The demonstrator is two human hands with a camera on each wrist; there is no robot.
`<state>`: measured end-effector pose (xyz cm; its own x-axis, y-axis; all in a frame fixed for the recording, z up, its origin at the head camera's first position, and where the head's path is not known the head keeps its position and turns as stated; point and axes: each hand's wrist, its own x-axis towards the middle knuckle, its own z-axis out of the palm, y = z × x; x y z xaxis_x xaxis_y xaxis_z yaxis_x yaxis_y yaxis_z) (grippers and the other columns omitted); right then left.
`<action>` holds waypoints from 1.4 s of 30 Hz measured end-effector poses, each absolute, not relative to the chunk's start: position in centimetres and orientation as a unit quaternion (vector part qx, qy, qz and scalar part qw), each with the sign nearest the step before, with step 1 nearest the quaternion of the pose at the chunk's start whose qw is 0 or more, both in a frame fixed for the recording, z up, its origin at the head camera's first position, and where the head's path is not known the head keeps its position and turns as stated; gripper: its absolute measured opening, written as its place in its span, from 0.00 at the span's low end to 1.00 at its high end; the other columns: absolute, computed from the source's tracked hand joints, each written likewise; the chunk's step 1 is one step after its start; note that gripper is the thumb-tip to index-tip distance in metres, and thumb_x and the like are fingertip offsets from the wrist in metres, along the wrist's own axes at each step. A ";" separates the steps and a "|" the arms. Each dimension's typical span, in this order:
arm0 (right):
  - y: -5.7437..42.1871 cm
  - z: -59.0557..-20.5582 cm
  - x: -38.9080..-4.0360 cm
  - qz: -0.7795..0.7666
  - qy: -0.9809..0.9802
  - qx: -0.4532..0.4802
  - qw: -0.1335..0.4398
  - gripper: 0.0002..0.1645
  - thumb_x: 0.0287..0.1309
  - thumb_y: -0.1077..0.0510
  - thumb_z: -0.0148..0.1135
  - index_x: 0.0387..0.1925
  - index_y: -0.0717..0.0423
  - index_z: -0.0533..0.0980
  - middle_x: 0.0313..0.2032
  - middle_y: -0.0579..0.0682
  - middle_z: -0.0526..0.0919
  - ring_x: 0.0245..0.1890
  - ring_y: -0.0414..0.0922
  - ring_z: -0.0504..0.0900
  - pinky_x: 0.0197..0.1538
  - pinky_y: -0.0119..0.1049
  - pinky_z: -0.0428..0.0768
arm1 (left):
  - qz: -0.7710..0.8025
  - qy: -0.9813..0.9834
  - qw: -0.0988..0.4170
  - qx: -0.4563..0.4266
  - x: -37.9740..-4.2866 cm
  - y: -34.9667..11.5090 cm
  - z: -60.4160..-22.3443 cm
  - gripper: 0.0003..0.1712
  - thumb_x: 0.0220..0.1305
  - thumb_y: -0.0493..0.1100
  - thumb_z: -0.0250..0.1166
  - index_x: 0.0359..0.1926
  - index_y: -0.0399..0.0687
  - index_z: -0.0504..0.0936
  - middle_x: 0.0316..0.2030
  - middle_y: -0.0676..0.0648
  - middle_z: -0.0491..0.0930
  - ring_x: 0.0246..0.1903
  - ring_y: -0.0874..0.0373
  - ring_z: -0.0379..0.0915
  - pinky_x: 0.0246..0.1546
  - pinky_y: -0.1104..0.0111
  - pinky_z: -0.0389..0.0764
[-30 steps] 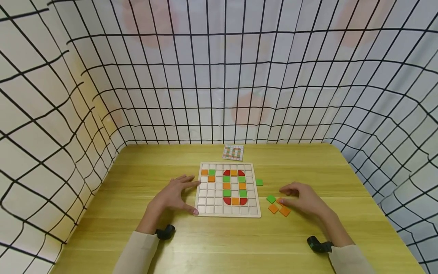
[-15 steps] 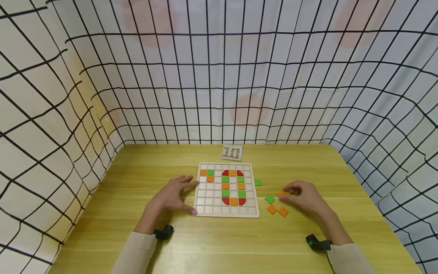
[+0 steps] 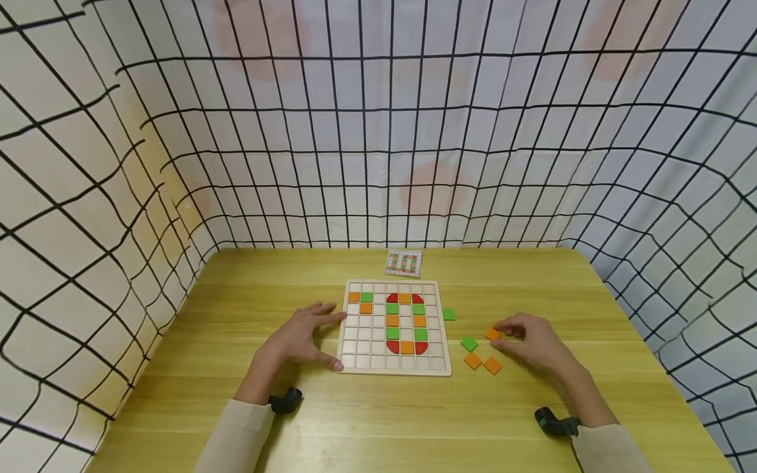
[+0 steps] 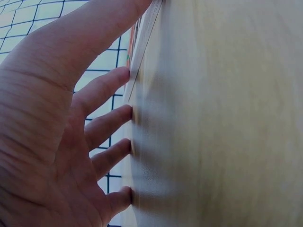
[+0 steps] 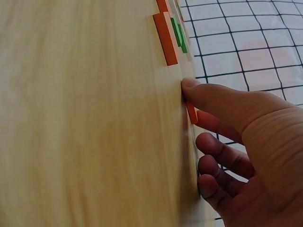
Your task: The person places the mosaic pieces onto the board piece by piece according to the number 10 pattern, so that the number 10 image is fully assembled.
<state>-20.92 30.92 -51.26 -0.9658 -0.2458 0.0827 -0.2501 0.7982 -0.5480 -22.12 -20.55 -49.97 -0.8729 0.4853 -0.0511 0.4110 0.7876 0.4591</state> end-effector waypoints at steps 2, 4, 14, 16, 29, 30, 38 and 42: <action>31.0 -51.2 -20.9 0.288 -0.948 0.131 0.006 0.22 0.58 0.43 0.76 0.49 0.50 0.87 0.41 0.44 0.85 0.40 0.41 0.80 0.43 0.33 0.82 | 0.223 0.942 0.083 0.238 -22.1 -20.5 -49.9 0.64 0.36 0.76 0.80 0.75 0.63 0.70 0.79 0.43 0.59 0.80 0.36 0.47 0.75 0.30 0.46; 31.0 -51.2 -20.9 0.290 -0.947 0.135 0.011 0.20 0.59 0.45 0.76 0.48 0.51 0.87 0.41 0.44 0.86 0.41 0.42 0.81 0.44 0.34 0.83 | 0.223 0.941 0.083 0.239 -22.2 -20.5 -49.9 0.64 0.36 0.76 0.80 0.75 0.63 0.70 0.79 0.43 0.59 0.80 0.35 0.47 0.75 0.30 0.46; 30.3 -51.0 -21.2 0.273 -0.947 0.165 0.029 0.16 0.64 0.50 0.72 0.48 0.54 0.86 0.41 0.45 0.84 0.42 0.43 0.81 0.46 0.39 0.84 | 0.223 0.942 0.084 0.234 -22.2 -20.7 -49.8 0.63 0.36 0.76 0.80 0.75 0.63 0.71 0.79 0.43 0.59 0.80 0.35 0.47 0.75 0.30 0.46; 30.1 -51.1 -21.4 0.272 -0.948 0.162 0.033 0.17 0.64 0.50 0.72 0.49 0.54 0.86 0.42 0.45 0.84 0.43 0.43 0.82 0.46 0.40 0.84 | 0.224 0.942 0.084 0.235 -22.2 -20.7 -49.9 0.63 0.36 0.76 0.80 0.75 0.63 0.71 0.79 0.43 0.59 0.80 0.35 0.48 0.75 0.30 0.46; 27.4 -50.3 -22.7 0.295 -0.938 0.178 0.032 0.19 0.66 0.48 0.70 0.52 0.54 0.85 0.43 0.46 0.84 0.43 0.43 0.80 0.46 0.42 0.82 | 0.224 0.942 0.082 0.235 -22.0 -20.5 -49.9 0.64 0.35 0.76 0.80 0.75 0.62 0.71 0.79 0.43 0.59 0.80 0.36 0.48 0.75 0.30 0.47; 27.0 -50.2 -22.8 0.299 -0.937 0.180 0.030 0.19 0.66 0.48 0.70 0.52 0.54 0.85 0.43 0.46 0.84 0.43 0.43 0.80 0.46 0.42 0.82 | 0.224 0.942 0.083 0.235 -22.0 -20.5 -49.9 0.64 0.36 0.76 0.80 0.75 0.63 0.71 0.79 0.43 0.59 0.80 0.36 0.48 0.75 0.30 0.47; 23.6 -49.6 -23.5 0.314 -0.929 0.192 0.026 0.18 0.64 0.49 0.72 0.50 0.53 0.85 0.40 0.45 0.82 0.41 0.43 0.77 0.45 0.40 0.79 | 0.220 0.944 0.085 0.232 -21.9 -20.5 -49.8 0.63 0.36 0.76 0.80 0.75 0.63 0.71 0.79 0.43 0.59 0.79 0.36 0.48 0.75 0.30 0.48; 21.7 -49.4 -23.9 0.334 -0.920 0.205 0.023 0.16 0.63 0.51 0.73 0.49 0.53 0.86 0.39 0.45 0.82 0.41 0.43 0.76 0.43 0.37 0.79 | 0.220 0.944 0.085 0.231 -22.0 -20.4 -49.8 0.63 0.36 0.76 0.80 0.75 0.63 0.71 0.79 0.43 0.59 0.79 0.36 0.48 0.75 0.30 0.47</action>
